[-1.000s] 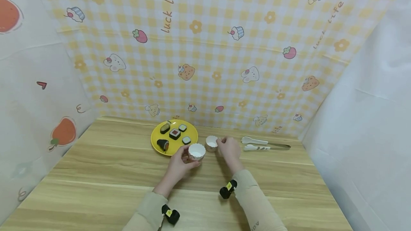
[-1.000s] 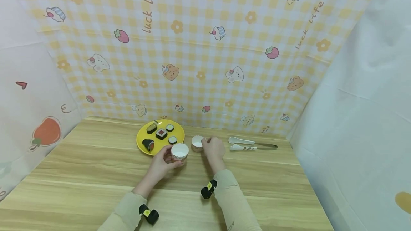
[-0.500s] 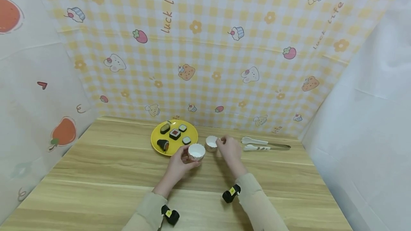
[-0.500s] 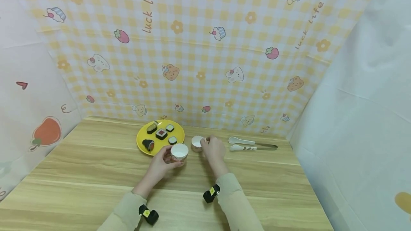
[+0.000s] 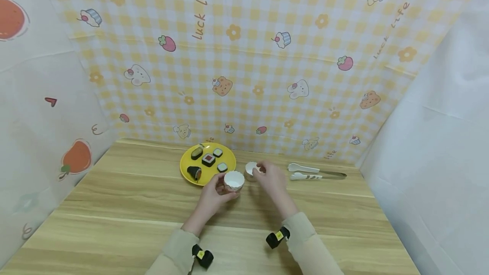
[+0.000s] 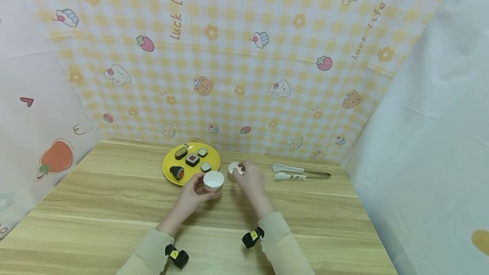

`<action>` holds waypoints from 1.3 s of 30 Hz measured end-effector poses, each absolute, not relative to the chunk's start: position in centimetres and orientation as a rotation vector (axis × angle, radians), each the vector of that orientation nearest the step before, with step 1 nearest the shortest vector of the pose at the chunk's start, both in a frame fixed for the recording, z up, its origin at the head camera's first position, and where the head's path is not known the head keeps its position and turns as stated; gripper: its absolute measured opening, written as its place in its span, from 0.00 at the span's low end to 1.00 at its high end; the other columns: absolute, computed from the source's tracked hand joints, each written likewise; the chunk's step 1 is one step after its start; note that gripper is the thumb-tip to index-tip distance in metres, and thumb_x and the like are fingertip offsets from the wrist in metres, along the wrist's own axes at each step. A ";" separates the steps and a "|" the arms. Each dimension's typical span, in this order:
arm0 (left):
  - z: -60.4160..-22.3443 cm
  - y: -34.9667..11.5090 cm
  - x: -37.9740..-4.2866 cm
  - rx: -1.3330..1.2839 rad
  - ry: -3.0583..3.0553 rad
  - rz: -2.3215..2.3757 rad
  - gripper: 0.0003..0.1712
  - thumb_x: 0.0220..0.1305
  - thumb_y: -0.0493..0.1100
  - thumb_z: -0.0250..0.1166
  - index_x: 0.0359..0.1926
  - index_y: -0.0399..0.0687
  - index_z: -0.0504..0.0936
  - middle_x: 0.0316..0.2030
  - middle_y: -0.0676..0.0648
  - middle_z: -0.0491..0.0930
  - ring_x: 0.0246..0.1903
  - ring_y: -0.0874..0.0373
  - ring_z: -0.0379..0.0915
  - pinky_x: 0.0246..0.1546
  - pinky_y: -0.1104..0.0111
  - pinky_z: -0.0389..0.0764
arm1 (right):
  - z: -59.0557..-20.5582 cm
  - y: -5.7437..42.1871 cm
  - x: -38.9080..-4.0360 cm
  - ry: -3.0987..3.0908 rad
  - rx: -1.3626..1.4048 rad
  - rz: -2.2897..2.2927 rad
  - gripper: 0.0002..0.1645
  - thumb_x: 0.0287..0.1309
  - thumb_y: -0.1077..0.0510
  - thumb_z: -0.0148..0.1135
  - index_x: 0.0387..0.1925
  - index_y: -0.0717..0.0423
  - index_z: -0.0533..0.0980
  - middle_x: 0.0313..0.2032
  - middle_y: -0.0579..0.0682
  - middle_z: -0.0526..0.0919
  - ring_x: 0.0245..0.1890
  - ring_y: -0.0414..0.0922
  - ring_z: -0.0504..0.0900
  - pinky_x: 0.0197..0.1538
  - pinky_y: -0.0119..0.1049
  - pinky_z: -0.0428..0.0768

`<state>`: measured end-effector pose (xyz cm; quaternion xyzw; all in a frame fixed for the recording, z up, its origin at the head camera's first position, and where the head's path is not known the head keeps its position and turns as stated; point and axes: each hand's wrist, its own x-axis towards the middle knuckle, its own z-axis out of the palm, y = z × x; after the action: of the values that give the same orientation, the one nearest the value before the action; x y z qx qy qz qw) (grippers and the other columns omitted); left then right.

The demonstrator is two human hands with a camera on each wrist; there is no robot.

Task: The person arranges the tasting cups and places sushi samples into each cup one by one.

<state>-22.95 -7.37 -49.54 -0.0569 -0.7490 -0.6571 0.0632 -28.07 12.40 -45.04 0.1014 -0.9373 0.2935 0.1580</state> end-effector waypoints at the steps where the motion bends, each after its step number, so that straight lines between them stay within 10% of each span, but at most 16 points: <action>1: -49.5 -7.4 -22.9 -0.171 -2.265 -1.982 0.40 0.46 0.34 0.77 0.60 0.36 0.70 0.52 0.38 0.74 0.50 0.44 0.74 0.52 0.59 0.78 | -44.9 12.4 -27.9 -2.667 0.326 0.848 0.15 0.56 0.48 0.62 0.38 0.54 0.82 0.33 0.50 0.84 0.34 0.48 0.82 0.34 0.42 0.80; 39: -48.2 -7.2 -21.9 -0.243 -2.277 -1.951 0.38 0.47 0.31 0.75 0.59 0.32 0.69 0.51 0.37 0.74 0.52 0.43 0.72 0.51 0.57 0.78 | -44.7 12.1 -23.9 -2.595 0.837 1.070 0.16 0.56 0.56 0.69 0.46 0.54 0.82 0.49 0.51 0.82 0.48 0.46 0.79 0.40 0.41 0.82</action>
<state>-21.91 -7.22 -48.16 -0.0805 -0.7552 -0.6471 0.0665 -23.85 12.05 -44.73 0.2841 -0.8809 0.3633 0.1061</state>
